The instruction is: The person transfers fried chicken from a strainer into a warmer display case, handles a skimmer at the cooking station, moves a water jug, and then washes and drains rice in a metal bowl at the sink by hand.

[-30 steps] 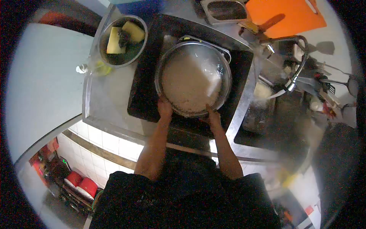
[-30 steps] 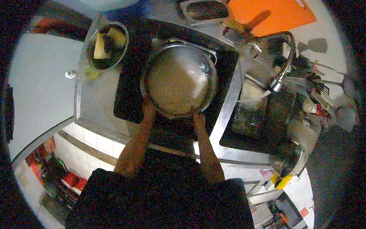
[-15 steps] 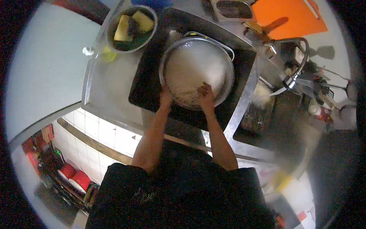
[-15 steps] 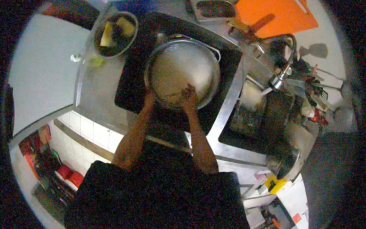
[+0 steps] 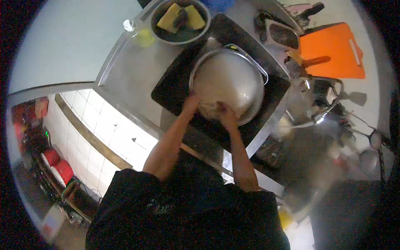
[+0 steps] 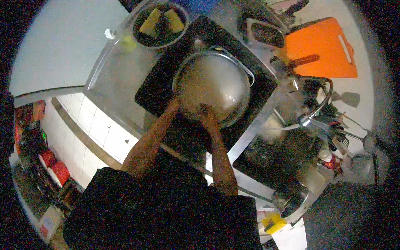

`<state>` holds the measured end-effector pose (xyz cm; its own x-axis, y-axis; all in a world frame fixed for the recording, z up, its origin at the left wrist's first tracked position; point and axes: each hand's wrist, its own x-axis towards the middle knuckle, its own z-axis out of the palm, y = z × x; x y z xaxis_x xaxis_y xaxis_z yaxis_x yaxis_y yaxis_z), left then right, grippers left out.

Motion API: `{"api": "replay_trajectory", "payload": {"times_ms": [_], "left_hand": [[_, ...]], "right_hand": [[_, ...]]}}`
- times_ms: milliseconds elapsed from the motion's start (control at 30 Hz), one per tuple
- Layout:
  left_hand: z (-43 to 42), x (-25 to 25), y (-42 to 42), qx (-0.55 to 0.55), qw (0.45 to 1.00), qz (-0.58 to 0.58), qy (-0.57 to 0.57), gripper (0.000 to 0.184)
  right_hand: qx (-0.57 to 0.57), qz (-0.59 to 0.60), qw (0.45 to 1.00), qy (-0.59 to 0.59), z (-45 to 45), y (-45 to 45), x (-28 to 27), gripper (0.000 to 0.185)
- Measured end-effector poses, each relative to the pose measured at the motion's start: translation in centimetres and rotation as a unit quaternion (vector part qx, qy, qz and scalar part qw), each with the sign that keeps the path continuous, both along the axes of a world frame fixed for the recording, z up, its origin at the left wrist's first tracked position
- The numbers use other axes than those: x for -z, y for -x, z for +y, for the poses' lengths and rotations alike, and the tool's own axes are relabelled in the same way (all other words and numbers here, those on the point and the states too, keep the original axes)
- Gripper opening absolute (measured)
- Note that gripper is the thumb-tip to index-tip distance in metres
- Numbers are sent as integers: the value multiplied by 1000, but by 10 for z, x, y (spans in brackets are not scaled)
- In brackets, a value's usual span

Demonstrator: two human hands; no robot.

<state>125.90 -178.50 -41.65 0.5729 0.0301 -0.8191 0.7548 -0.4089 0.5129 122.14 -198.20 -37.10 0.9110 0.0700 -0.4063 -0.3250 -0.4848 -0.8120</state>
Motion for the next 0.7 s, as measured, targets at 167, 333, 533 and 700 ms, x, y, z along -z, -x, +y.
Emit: {"api": "replay_trajectory", "payload": {"times_ms": [167, 333, 533, 700], "left_hand": [[1, 59, 14, -54, 993, -61, -89, 59], [3, 33, 16, -109, 992, -9, 66, 54], [8, 136, 50, -256, 938, -234, -17, 47], [10, 83, 38, -201, 955, -197, -96, 42]], "right_hand": [[167, -243, 885, 361, -69, -22, 19, 60], [133, -72, 938, 311, -156, -71, 68, 79], [254, 12, 960, 120, -159, -111, 58, 62], [385, -104, 917, -3, -147, -87, 100, 50]]}}
